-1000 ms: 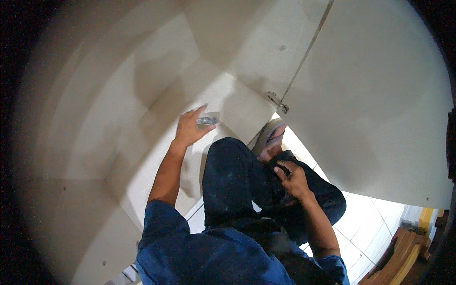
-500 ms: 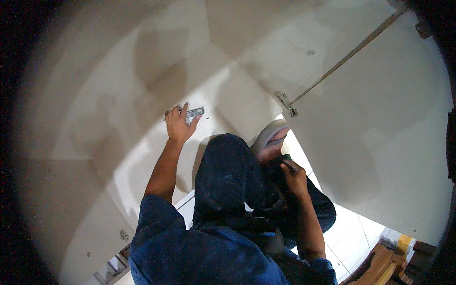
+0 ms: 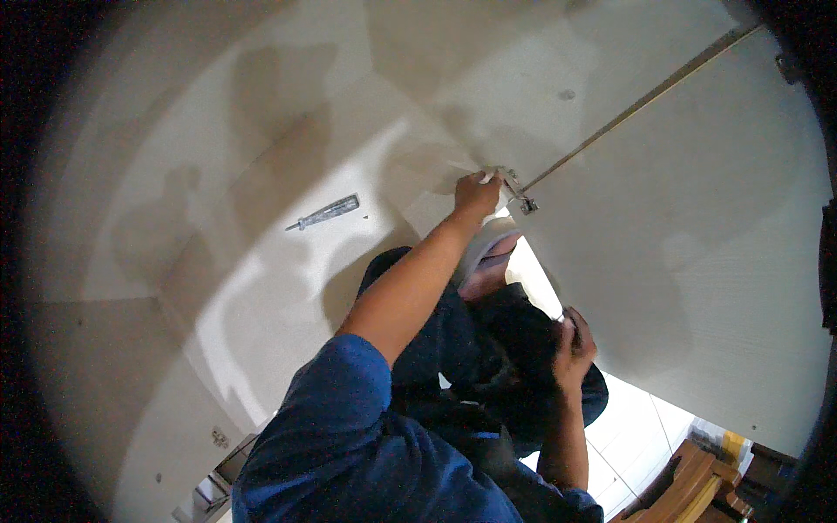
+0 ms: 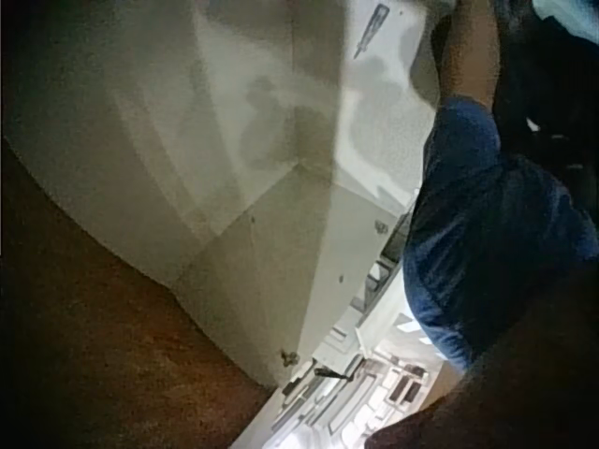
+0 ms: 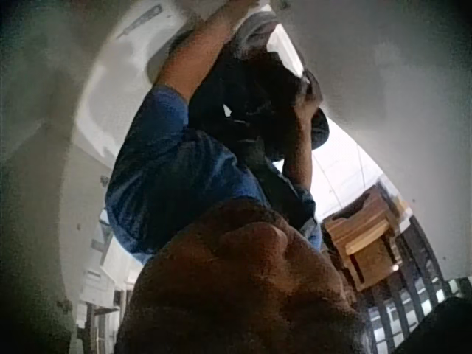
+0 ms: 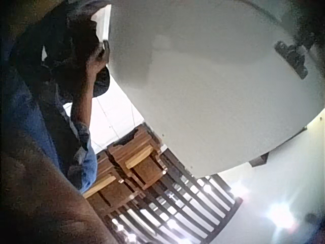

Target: The person sits on the floor and uses a screwdriver to tighten screws on the hinges of a white cabinet door. They adjust the door position and secure the hinges to the cabinet frame.

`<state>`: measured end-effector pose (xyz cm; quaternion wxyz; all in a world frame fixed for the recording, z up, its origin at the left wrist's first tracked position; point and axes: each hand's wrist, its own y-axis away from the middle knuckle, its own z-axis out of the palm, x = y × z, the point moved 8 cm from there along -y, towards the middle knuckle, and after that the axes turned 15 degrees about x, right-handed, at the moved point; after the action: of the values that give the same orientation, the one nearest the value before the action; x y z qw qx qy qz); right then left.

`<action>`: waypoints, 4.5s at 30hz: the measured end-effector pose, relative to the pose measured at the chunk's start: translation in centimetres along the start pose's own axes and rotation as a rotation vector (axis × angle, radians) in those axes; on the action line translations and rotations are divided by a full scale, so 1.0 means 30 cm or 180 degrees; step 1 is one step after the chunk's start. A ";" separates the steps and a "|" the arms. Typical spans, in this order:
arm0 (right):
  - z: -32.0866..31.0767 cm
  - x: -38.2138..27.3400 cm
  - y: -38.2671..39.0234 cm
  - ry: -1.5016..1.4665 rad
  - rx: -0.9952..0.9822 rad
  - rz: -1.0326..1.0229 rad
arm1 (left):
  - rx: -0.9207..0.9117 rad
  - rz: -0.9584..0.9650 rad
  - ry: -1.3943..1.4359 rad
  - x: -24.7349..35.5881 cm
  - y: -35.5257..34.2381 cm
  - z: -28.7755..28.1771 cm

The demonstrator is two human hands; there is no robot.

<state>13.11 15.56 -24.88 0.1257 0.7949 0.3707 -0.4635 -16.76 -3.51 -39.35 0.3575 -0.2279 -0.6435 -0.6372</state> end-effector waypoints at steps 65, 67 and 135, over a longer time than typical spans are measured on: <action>-0.855 0.438 -0.088 -0.2917 0.1651 0.0376 | 0.0282 0.1278 0.0081 0.322 0.107 -0.280; -0.901 0.451 -0.092 -0.2828 0.1693 0.0323 | 0.1122 0.2820 -0.1090 0.436 0.173 -0.468; 0.464 -0.649 0.297 -0.0963 -0.1097 -0.2115 | 0.1647 0.3988 -0.2849 0.222 0.328 -0.988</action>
<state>4.68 -7.39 -17.49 0.1537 0.5218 0.6571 -0.5218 -8.62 -32.90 -29.89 0.3979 -0.6893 -0.6054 0.0017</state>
